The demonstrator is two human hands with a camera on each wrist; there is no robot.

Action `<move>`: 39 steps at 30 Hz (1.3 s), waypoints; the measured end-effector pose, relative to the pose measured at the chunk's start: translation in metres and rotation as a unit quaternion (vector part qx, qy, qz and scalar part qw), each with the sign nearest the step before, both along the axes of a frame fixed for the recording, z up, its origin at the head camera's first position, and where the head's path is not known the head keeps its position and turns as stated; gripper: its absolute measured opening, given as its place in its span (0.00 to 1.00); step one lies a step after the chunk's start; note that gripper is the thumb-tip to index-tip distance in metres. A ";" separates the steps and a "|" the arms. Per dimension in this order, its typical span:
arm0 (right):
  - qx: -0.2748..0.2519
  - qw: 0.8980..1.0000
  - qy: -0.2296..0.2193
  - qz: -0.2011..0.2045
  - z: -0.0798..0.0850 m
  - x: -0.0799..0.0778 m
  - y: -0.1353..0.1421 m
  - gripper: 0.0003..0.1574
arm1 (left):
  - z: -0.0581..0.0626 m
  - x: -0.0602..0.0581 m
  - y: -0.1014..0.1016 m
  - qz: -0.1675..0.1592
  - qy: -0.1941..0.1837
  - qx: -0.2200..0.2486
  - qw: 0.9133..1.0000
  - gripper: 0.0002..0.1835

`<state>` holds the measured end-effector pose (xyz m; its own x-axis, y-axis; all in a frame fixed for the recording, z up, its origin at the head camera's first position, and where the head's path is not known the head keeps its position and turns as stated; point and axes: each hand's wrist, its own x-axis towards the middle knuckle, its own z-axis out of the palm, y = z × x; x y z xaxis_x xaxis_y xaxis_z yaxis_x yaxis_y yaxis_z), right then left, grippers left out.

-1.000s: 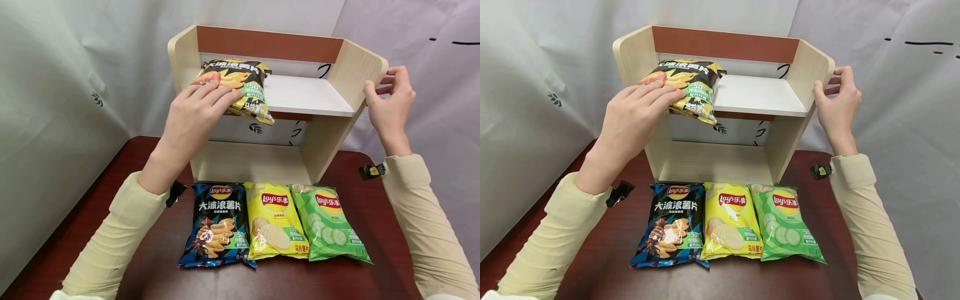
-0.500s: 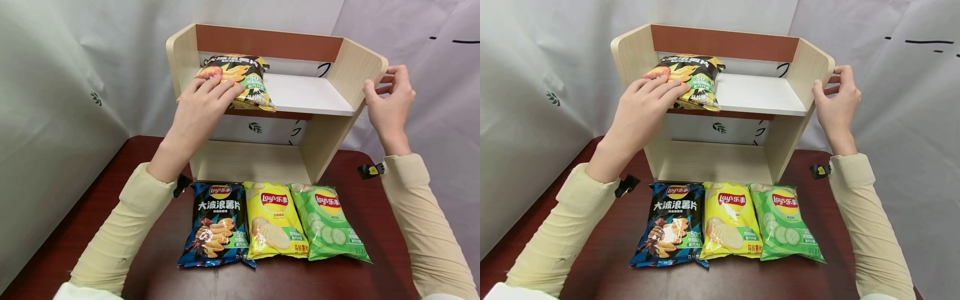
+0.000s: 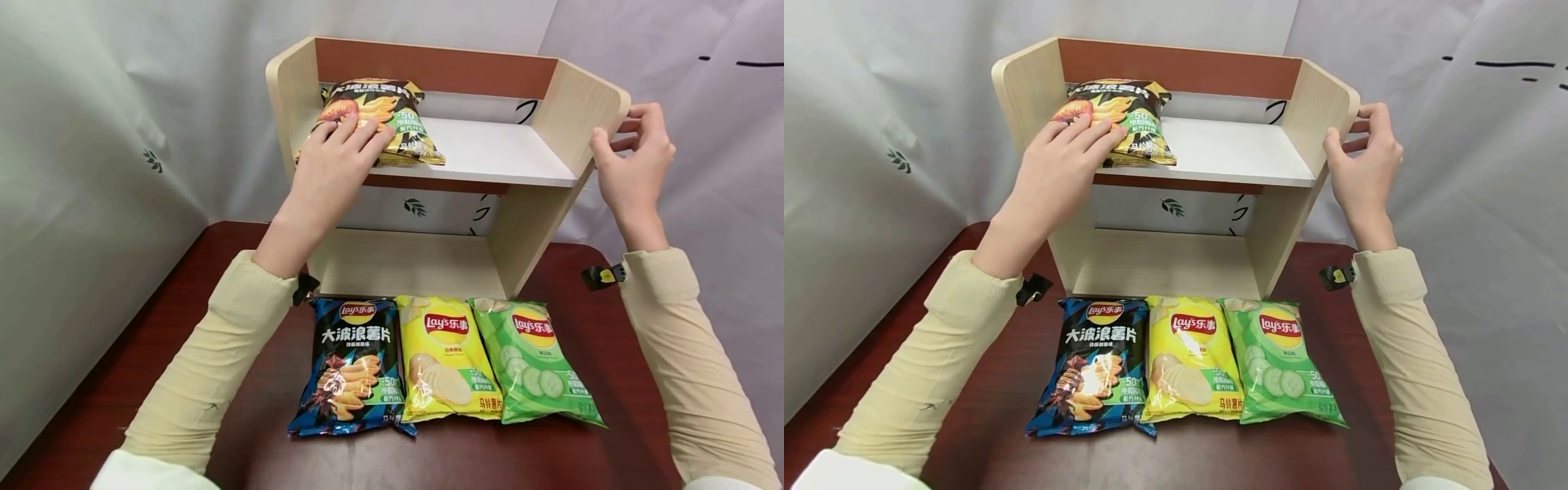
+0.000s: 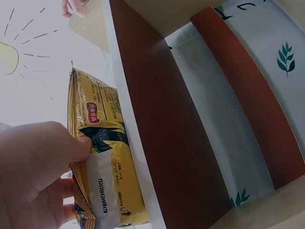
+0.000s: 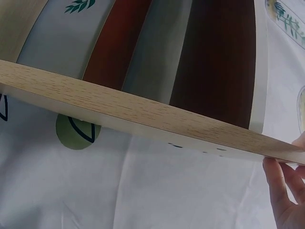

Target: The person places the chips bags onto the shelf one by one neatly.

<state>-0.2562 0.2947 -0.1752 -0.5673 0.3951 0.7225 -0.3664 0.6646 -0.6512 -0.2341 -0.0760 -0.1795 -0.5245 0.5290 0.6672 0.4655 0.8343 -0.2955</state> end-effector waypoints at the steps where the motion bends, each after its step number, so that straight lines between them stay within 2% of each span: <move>1: -0.001 1.000 0.000 0.000 0.000 0.000 -0.001 0.13 | 0.000 -0.001 0.000 0.001 -0.001 0.000 1.000 0.22; 7: 0.000 1.000 0.002 0.000 -0.001 -0.001 -0.001 0.13 | -0.001 -0.007 -0.001 0.002 -0.012 0.005 1.000 0.23; 11: -0.002 1.000 0.001 0.001 0.001 0.000 -0.003 0.13 | -0.001 -0.011 -0.002 0.001 -0.034 0.012 0.999 0.24; 18: -0.004 1.000 0.003 -0.002 0.004 0.002 -0.005 0.12 | 0.001 -0.013 0.001 0.020 -0.087 0.014 0.996 0.26; 20: -0.004 1.000 0.005 -0.003 0.004 0.002 -0.004 0.12 | 0.001 -0.012 0.001 0.025 -0.091 0.011 0.995 0.28; 31: -0.008 1.000 -0.003 0.001 0.002 0.002 -0.003 0.13 | -0.012 -0.002 -0.003 0.041 -0.062 0.008 0.997 0.33; 36: -0.006 1.000 -0.001 0.001 0.002 0.004 -0.003 0.13 | -0.019 0.010 -0.004 0.050 -0.048 -0.011 0.998 0.33; 39: -0.002 1.000 -0.002 0.000 0.000 0.004 0.000 0.13 | -0.025 0.019 -0.003 0.045 -0.020 -0.026 0.998 0.33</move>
